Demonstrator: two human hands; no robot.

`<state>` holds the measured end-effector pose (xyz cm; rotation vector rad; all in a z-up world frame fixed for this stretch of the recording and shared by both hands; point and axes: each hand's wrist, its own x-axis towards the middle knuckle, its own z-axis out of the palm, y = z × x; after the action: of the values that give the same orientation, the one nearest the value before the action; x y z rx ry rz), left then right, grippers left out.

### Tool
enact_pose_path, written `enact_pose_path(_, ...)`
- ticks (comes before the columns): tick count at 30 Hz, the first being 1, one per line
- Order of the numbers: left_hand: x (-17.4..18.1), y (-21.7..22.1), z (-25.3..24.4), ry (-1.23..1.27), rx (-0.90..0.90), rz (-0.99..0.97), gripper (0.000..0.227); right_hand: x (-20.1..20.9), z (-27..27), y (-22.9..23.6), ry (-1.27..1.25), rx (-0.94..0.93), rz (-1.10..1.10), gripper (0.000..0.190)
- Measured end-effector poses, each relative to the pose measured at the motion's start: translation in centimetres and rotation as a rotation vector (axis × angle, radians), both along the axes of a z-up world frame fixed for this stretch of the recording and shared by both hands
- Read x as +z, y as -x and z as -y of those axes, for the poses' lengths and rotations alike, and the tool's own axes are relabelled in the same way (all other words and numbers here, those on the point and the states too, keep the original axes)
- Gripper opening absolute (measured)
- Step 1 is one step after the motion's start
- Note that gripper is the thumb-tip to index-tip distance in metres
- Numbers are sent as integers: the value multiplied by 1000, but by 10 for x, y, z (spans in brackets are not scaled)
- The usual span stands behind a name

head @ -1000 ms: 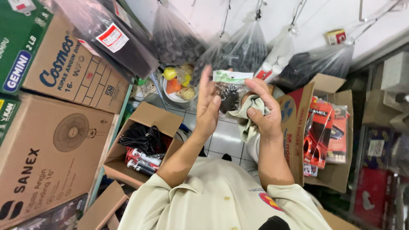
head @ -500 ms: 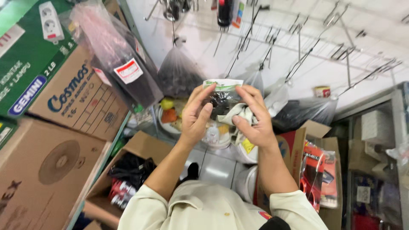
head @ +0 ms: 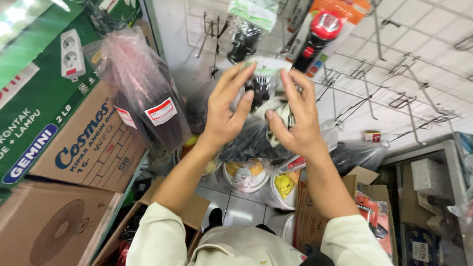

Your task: The person wipes a black power cord and its plug with a white cloth.

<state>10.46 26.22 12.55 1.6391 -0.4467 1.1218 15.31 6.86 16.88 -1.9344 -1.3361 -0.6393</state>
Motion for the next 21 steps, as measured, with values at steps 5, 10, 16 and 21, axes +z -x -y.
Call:
enact_pose_path(5,19,-29,-23,-7,16,93,48,13,-34,-21,12,-19,59,78)
enact_pose_path(10,33,-54,-36,7,5,77,47,19,-54,-34,-26,-68,61,75)
enact_pose_path(16,26,-65,-37,64,-42,68,44,18,-55,-35,-21,-85,11,74)
enact_pose_path(21,21,-75,-38,112,-78,58,45,17,-58,-39,-24,-90,2,75)
